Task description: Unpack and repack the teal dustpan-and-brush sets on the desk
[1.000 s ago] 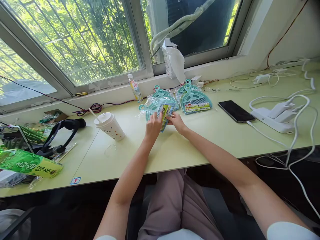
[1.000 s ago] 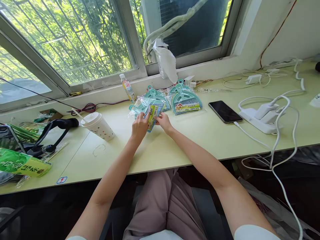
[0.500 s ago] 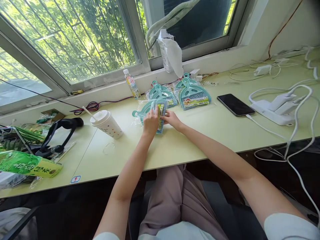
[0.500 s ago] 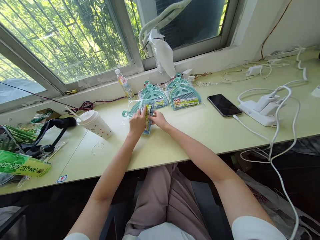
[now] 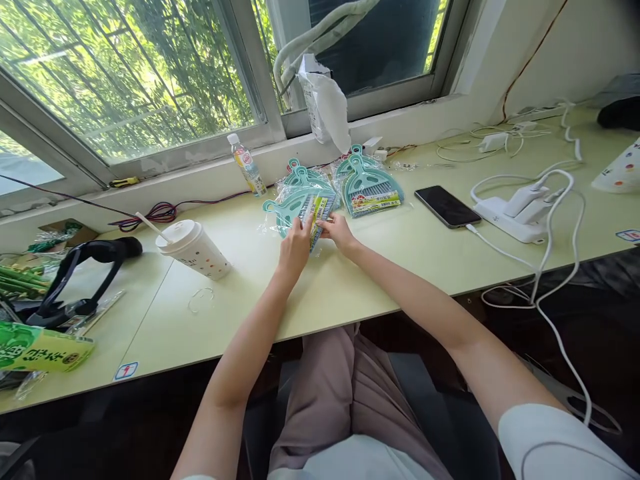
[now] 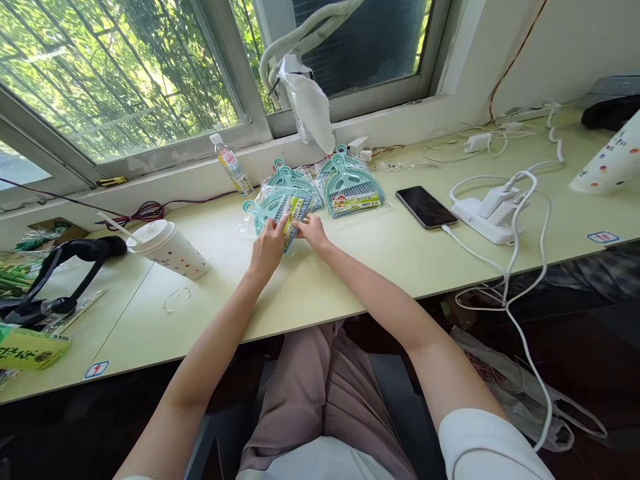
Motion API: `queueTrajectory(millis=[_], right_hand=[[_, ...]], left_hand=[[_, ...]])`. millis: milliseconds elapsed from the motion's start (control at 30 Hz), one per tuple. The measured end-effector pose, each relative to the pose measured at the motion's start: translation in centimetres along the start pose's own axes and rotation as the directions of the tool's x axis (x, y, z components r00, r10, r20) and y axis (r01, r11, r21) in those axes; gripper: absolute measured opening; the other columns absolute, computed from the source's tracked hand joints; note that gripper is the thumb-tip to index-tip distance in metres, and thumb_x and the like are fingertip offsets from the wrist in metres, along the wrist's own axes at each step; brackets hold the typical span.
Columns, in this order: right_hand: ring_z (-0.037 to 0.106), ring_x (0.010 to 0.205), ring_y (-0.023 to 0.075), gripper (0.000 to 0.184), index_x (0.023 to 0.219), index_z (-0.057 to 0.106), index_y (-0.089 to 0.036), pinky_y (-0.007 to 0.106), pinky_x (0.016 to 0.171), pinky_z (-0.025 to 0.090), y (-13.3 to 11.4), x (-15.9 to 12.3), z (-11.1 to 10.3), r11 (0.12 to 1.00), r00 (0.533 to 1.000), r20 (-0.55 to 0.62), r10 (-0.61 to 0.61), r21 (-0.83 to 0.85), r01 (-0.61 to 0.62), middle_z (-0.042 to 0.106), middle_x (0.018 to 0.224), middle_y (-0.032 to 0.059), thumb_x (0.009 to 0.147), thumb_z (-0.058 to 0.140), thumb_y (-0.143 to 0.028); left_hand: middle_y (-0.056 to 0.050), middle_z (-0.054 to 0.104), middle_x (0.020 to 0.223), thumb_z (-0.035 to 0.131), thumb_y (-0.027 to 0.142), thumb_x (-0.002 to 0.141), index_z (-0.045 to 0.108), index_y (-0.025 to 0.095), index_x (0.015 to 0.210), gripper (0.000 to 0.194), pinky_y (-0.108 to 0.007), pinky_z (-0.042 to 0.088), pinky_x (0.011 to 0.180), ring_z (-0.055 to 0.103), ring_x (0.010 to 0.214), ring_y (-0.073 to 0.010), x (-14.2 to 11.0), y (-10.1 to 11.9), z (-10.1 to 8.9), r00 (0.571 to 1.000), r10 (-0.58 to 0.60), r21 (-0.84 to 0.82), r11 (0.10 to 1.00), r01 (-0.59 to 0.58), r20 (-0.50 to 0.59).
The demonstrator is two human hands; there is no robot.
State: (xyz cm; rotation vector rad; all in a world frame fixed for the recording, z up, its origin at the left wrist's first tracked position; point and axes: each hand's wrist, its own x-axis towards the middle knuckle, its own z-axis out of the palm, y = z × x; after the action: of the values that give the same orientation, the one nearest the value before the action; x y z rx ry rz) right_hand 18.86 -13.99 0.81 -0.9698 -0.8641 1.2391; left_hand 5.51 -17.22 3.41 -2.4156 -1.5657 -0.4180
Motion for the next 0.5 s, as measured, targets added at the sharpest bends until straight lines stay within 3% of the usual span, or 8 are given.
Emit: queueTrajectory(millis=[167,333,400,500], right_hand=[[0.071,0.081,0.0178,0.017,0.097,0.059,-0.016,0.039,0.086,0.060,-0.3,0.0,-0.2,0.995,0.994,-0.064,-0.090,0.048,0.093,0.073,0.090,0.0050,0.081,0.065,-0.015],[0.071,0.091,0.0190,0.017,0.098,0.056,-0.018,0.038,0.089,0.059,-1.0,0.1,-0.5,0.988,0.989,-0.093,-0.113,0.093,0.121,0.072,0.095,0.0055,0.082,0.064,-0.018],[0.071,0.093,0.0197,0.019,0.097,0.055,-0.018,0.038,0.090,0.059,-1.0,0.0,-0.4,0.989,0.989,-0.092,-0.119,0.077,0.126,0.072,0.096,0.0063,0.082,0.066,-0.020],[0.070,0.095,0.0218,0.022,0.096,0.056,-0.018,0.039,0.090,0.059,-0.8,-0.2,-0.4,0.990,0.988,-0.086,-0.127,0.058,0.132,0.072,0.096,0.0078,0.080,0.069,-0.022]], left_hand=[[-0.012,0.054,0.119,0.034,0.011,0.098,0.045,0.026,0.144,0.050,-0.025,0.051,0.075,0.062,0.102,-0.0221,-0.2,0.5,0.2,0.992,0.104,-0.209,0.971,-0.116,-0.068],[-0.010,0.056,0.122,0.048,0.020,0.097,0.047,0.025,0.139,0.043,-0.024,0.051,0.077,0.062,0.105,-0.0202,0.1,0.2,0.1,0.983,0.006,-0.359,0.931,-0.073,-0.184],[-0.010,0.058,0.121,0.048,0.019,0.097,0.056,0.023,0.128,0.032,-0.025,0.051,0.079,0.060,0.109,-0.0211,0.0,0.1,0.4,0.984,0.006,-0.361,0.930,-0.071,-0.178],[-0.010,0.060,0.113,0.044,0.016,0.097,0.064,0.020,0.108,0.023,-0.026,0.050,0.080,0.060,0.109,-0.0217,-0.4,0.4,1.0,0.988,0.097,-0.371,0.919,-0.136,-0.123]])
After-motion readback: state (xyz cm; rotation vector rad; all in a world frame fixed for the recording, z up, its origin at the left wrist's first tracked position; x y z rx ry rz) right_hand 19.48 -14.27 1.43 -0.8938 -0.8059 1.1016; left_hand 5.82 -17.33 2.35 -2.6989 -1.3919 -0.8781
